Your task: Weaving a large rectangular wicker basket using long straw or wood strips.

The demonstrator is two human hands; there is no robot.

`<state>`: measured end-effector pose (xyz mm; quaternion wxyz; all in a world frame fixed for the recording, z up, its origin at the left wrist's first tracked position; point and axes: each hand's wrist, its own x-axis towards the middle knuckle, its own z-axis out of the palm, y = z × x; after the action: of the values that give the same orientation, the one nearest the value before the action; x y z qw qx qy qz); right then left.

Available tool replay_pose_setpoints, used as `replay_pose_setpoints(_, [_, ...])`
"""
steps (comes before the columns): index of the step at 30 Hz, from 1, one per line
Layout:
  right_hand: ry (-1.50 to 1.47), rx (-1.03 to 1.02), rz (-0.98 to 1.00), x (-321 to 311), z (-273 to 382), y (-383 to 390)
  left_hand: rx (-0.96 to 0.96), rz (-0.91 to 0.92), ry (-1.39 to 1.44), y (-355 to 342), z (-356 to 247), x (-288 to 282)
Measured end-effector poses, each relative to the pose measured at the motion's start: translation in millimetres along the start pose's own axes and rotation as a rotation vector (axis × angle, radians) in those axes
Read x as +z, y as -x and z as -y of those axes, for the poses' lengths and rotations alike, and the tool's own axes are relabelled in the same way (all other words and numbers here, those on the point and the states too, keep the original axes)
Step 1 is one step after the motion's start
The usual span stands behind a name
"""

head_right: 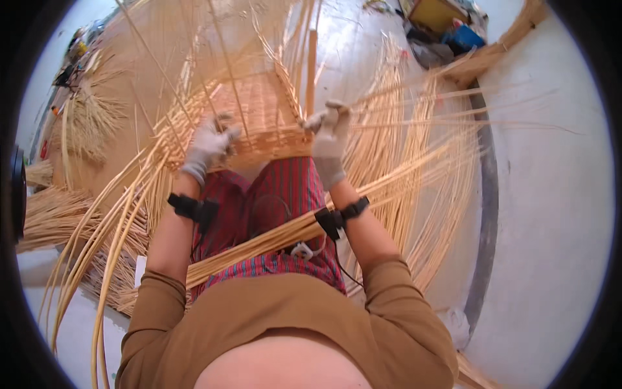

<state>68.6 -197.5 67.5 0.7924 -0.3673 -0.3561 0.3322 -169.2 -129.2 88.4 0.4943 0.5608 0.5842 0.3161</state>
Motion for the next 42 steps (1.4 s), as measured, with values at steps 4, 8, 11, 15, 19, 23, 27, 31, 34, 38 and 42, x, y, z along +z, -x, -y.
replay_pose_setpoints(4, [0.074, -0.079, 0.161, 28, 31, 9, 0.158, -0.275, -0.344, -10, -11, 5])
replay_pose_setpoints(8, [0.177, 0.054, 0.051, -2, 69, -5, 0.125, -0.516, -0.144, 7, -29, 6])
replay_pose_setpoints(11, [0.176, 0.199, -0.152, -57, 58, -23, 0.723, -0.431, 0.001, 19, -37, 28])
replay_pose_setpoints(15, [0.402, 0.060, -0.026, -73, 53, -44, -0.170, 0.322, -0.058, 6, -33, 83])
replay_pose_setpoints(19, [0.902, -0.773, 0.428, 38, 63, -121, 0.172, 0.073, -0.253, -2, -18, 103])
replay_pose_setpoints(23, [1.296, -0.234, 0.445, 97, 66, -180, 0.054, -0.043, -0.232, -1, -20, 95])
replay_pose_setpoints(27, [0.286, -0.393, -0.002, -4, 47, -140, -0.052, 0.043, -0.060, 9, -25, 89])
replay_pose_setpoints(31, [0.393, -0.077, -0.325, -89, 9, -99, 0.007, 0.140, -0.032, 23, -27, 86])
replay_pose_setpoints(34, [0.432, -0.163, -0.127, -100, 4, -106, 0.219, 0.021, -0.162, 29, -33, 82])
replay_pose_setpoints(38, [0.254, -0.138, -0.060, -89, 5, -116, 1.032, -0.479, -0.618, 27, -34, 95])
replay_pose_setpoints(42, [0.248, -0.096, -0.116, -90, -10, -108, 0.718, -0.154, -0.844, 22, -19, 122])
